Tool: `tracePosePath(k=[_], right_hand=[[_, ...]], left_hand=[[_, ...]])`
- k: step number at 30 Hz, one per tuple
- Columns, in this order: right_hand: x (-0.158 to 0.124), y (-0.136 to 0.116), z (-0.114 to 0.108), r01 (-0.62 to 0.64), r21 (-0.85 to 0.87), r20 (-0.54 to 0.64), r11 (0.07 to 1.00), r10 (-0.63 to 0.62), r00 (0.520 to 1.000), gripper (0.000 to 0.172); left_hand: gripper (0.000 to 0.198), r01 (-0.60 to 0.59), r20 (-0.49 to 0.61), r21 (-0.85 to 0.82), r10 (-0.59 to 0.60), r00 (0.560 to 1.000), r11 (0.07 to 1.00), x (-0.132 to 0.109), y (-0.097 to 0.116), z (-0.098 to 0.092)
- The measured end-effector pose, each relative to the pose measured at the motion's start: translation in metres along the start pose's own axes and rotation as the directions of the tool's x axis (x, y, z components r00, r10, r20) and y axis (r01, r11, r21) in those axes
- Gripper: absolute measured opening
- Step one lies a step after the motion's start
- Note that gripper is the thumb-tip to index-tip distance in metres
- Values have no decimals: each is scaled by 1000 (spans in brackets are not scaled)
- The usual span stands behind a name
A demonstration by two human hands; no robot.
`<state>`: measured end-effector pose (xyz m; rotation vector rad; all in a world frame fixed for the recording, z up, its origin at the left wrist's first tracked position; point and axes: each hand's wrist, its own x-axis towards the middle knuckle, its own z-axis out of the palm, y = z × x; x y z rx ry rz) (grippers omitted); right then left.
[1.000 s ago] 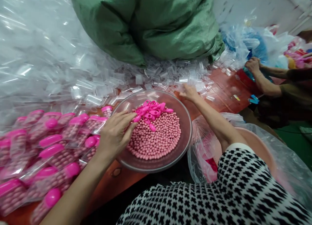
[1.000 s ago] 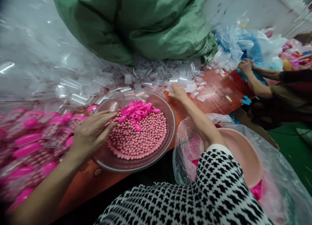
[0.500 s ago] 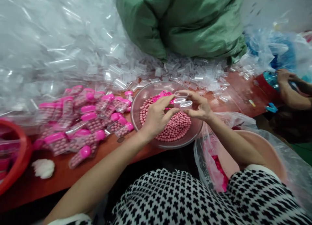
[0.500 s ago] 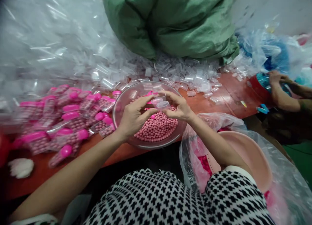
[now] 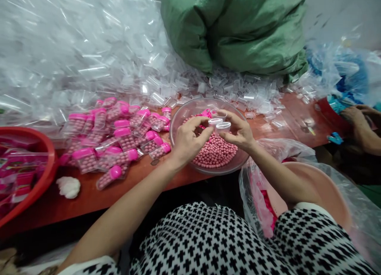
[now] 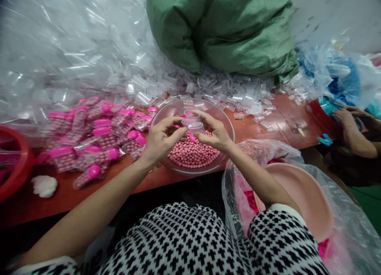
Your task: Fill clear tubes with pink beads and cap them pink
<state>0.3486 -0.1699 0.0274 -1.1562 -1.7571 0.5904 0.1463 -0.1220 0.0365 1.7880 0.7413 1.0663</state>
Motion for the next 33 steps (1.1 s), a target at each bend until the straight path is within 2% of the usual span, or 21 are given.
tracePosePath(k=[3, 5, 7, 9, 11, 13, 14, 16, 17, 19, 20, 22, 25, 28, 30, 33], right_hand=[[1, -1, -2, 11, -148, 40, 989, -5, 999, 70], [2, -7, -2, 32, -277, 82, 960, -10, 997, 69], [4, -14, -1, 75, -384, 109, 920, -35, 993, 62], [7, -20, 0, 93, -409, 123, 908, -46, 991, 59], [11, -21, 0, 46, -303, 126, 952, -8, 992, 62], [16, -15, 0, -72, -74, 93, 995, 78, 993, 60], [18, -11, 0, -143, 62, 47, 988, 140, 989, 54], [21, -3, 1, -238, 314, -106, 919, 283, 953, 43], [21, -1, 3, -250, 407, -196, 879, 351, 915, 40], [18, -2, 10, -224, 521, -339, 824, 440, 832, 37], [15, -6, 16, -207, 550, -373, 809, 460, 806, 35], [9, -20, 31, -184, 599, -378, 780, 477, 794, 31], [5, -44, 57, -134, 730, -332, 670, 519, 788, 33], [8, -59, 73, -58, 807, -339, 588, 541, 770, 40], [10, -61, 75, -30, 817, -354, 575, 543, 762, 41], [9, -55, 72, -58, 824, -331, 564, 562, 758, 45]], left_hand=[[42, 59, 65, -55, -56, 996, 997, 1, -2, -1], [53, 55, 50, 12, -55, 997, 998, 2, -3, -2], [48, 41, 15, 119, -43, 999, 992, 4, -3, -2], [37, 42, 5, 180, -43, 999, 983, 4, -2, -4], [33, 82, 11, 130, -84, 996, 988, 5, -2, -4], [39, 186, 35, -58, -184, 982, 981, 6, -3, -3], [45, 254, 51, -193, -249, 967, 948, 7, -3, -2], [57, 351, 56, -472, -370, 927, 808, 11, -4, 2], [61, 353, 32, -592, -416, 909, 725, 14, -3, 4], [64, 260, -68, -762, -472, 879, 594, 19, -2, 9], [65, 192, -121, -812, -481, 868, 551, 20, -1, 13], [65, 83, -201, -855, -474, 857, 513, 20, 1, 24], [64, 24, -257, -824, -412, 874, 566, 12, 1, 45], [60, 52, -225, -765, -342, 913, 642, -1, -3, 60], [57, 69, -216, -704, -306, 927, 706, -7, -5, 61], [47, 102, -189, -559, -246, 951, 823, -11, -7, 50]])
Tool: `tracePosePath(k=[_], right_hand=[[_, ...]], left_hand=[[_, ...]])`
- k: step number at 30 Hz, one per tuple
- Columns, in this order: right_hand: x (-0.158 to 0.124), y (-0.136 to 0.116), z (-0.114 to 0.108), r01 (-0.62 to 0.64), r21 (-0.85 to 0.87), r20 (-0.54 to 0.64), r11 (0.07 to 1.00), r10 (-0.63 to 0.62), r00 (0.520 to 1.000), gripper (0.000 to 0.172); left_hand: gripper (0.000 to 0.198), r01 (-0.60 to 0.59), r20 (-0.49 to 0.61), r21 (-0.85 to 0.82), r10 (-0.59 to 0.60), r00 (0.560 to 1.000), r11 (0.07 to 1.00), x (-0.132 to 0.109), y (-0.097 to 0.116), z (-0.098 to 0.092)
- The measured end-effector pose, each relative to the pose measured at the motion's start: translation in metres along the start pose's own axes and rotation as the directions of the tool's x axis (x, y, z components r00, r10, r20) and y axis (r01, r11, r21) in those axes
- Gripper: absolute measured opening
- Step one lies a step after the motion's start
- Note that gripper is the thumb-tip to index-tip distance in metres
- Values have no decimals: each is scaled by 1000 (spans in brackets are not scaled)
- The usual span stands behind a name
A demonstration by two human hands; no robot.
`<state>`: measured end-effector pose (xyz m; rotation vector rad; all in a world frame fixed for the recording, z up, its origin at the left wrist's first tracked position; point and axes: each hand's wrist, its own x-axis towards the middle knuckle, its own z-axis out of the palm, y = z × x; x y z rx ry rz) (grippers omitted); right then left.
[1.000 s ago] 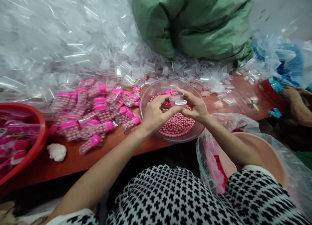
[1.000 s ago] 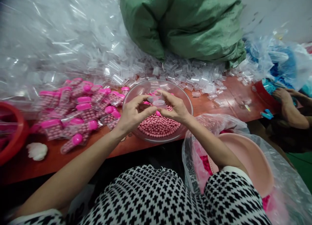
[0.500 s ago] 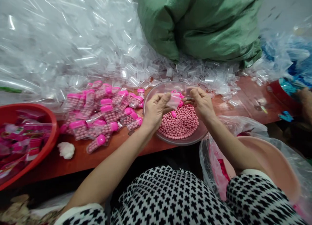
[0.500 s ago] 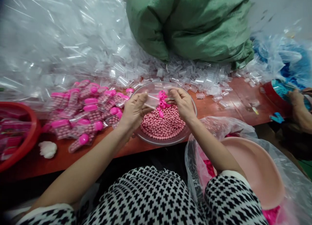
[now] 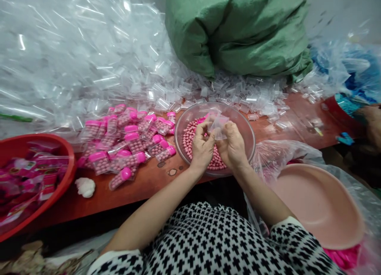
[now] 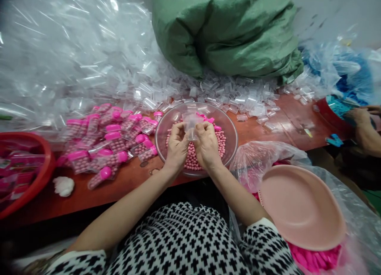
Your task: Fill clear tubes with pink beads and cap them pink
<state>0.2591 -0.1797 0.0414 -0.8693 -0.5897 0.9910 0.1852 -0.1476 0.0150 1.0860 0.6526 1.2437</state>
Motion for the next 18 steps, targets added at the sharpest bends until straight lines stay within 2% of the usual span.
tracePosePath(k=[5, 7, 9, 12, 13, 15, 18], right_hand=[[5, 6, -19, -24, -179, 54, 984, 34, 998, 72], [6, 7, -25, 3, -312, 89, 950, 26, 996, 74], [6, 6, -28, 53, -445, 115, 894, -1, 993, 73], [3, 4, -28, 117, -565, 151, 817, -37, 988, 74], [1, 4, -27, 132, -586, 170, 800, -39, 985, 73], [-5, 4, -26, 171, -629, 213, 759, -43, 976, 69], [-13, 3, -28, 293, -737, 314, 609, -75, 946, 62]], left_hand=[[27, -103, 232, 337, 23, 972, 936, -2, 18, -21], [29, -107, 291, 401, -16, 957, 910, -4, 23, -26], [41, -34, 328, 367, -95, 940, 930, -7, 25, -27], [61, 135, 409, 197, -206, 889, 971, -6, 24, -25], [65, 168, 416, 158, -220, 882, 973, -5, 23, -24], [69, 173, 370, 143, -215, 904, 975, -3, 20, -22], [64, 102, 272, 190, -152, 950, 976, -2, 19, -23]])
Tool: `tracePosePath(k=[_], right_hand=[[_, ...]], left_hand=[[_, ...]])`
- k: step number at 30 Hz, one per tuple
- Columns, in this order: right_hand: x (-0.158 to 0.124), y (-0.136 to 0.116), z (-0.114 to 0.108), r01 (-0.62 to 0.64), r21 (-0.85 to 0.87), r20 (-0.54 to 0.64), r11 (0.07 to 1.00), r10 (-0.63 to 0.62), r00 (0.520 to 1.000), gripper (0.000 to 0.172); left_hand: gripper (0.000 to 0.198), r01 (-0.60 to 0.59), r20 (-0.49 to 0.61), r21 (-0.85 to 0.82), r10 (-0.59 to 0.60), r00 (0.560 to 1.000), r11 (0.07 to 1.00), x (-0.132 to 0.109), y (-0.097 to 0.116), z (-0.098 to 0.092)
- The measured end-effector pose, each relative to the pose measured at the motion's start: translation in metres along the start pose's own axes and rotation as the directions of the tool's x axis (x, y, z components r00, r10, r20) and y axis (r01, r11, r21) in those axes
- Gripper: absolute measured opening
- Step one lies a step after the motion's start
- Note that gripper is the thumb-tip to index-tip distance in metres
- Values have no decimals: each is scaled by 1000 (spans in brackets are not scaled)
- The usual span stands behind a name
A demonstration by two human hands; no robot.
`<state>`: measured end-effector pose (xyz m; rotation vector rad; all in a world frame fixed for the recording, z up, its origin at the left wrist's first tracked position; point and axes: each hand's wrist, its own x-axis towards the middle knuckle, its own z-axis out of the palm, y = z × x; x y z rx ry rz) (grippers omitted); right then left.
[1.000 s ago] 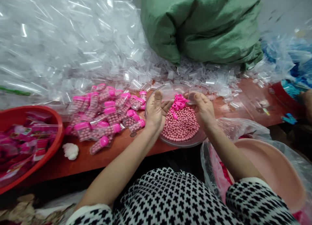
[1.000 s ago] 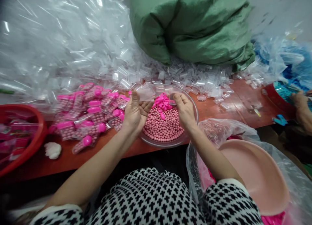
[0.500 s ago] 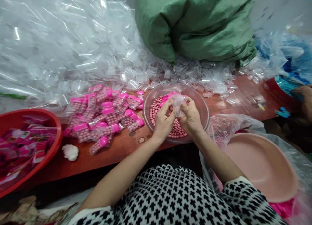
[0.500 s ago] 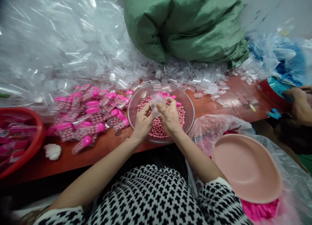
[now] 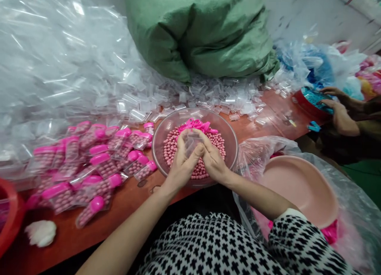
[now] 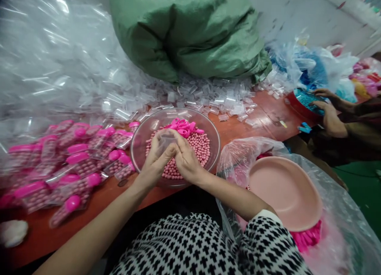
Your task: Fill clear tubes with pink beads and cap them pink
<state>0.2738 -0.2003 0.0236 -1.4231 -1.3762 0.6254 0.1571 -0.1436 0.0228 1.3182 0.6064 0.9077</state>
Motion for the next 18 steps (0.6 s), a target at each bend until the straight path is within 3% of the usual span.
tracePosePath(k=[3, 6, 8, 10, 14, 18], right_hand=[[-4, 2, -8, 138, -186, 141, 973, -113, 984, 60], [0, 6, -16, 225, -203, 330, 953, -150, 932, 59], [7, 7, -18, 239, -187, 357, 953, -161, 920, 57], [13, 7, -18, 243, -191, 306, 951, -178, 935, 53], [17, -1, -20, 196, -311, 279, 930, -108, 954, 44], [23, -3, -48, 146, -299, 416, 943, -9, 910, 36]], left_hand=[[57, -43, -119, 57, 49, 992, 997, -5, 2, -7], [53, -6, -222, 149, 40, 974, 989, -7, 9, -16], [50, 19, -258, 173, 26, 966, 985, -4, 14, -20], [49, 42, -276, 164, 5, 961, 985, 1, 18, -22], [49, 121, -163, 232, -84, 983, 965, 14, 24, -23], [40, 178, 63, 238, -198, 978, 955, 26, 25, -25]])
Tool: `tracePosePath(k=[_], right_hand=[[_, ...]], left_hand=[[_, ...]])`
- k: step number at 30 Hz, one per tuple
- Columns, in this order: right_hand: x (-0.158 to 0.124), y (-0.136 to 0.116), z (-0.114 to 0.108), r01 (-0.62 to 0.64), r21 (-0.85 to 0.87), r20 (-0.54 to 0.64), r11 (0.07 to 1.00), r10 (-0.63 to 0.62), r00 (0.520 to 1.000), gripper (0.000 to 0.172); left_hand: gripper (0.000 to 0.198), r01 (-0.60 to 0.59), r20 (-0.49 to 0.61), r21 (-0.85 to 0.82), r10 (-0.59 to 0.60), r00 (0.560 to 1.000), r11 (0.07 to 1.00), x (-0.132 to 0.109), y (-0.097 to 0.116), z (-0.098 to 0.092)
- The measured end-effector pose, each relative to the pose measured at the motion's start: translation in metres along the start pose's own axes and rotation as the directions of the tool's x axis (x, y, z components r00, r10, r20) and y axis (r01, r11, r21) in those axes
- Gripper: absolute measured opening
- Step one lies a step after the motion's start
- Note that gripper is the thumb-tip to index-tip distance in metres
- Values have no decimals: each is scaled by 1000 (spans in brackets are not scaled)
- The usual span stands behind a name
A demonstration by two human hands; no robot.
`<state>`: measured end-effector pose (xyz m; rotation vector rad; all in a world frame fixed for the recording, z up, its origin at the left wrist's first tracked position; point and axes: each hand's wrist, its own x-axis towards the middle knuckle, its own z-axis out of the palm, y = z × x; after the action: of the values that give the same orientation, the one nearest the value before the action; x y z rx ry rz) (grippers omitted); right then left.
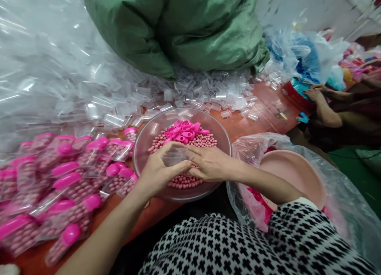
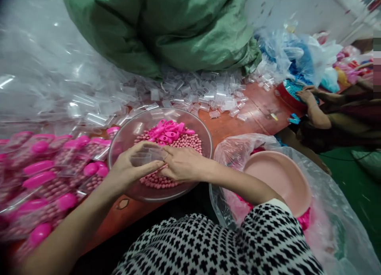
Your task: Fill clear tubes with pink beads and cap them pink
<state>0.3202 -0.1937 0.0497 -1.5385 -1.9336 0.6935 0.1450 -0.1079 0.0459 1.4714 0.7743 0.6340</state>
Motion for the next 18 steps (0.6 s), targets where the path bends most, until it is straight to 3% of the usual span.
tracePosePath(k=[2, 3, 4, 5, 7, 8, 10, 15, 17, 18], right_hand=[[1, 22, -26, -52, 118, -20, 992, 55, 998, 42], [4, 38, -42, -154, 166, -122, 974, 176, 977, 41], [8, 56, -57, -308, 146, -263, 940, 337, 904, 45], [13, 76, -71, -493, 62, -410, 868, 472, 780, 47], [26, 115, -93, -803, -130, -489, 581, 667, 562, 48], [32, 133, -100, -880, -203, -505, 429, 725, 469, 52], [43, 159, -103, -914, -221, -524, 340, 749, 405, 60], [49, 188, -91, -907, -250, -533, 339, 734, 421, 60], [41, 188, -93, -875, -240, -538, 420, 693, 480, 58], [37, 185, -95, -835, -200, -559, 512, 640, 527, 59]], left_hand=[[38, 30, 7, -63, -30, 1000, 998, 2, -1, 1], [40, 44, -16, -105, -46, 999, 994, 2, -2, 2], [43, 58, -42, -156, -66, 997, 986, 2, -4, 3], [46, 73, -67, -220, -90, 994, 973, 3, -6, 5], [53, 102, -114, -361, -152, 982, 927, 4, -9, 8], [56, 110, -141, -417, -184, 973, 902, 5, -11, 10], [59, 109, -209, -489, -237, 949, 865, 7, -12, 11], [66, 62, -318, -591, -303, 898, 805, 10, -9, 9], [68, 58, -306, -616, -307, 901, 786, 11, -9, 9], [69, 61, -289, -623, -302, 908, 780, 12, -11, 9]])
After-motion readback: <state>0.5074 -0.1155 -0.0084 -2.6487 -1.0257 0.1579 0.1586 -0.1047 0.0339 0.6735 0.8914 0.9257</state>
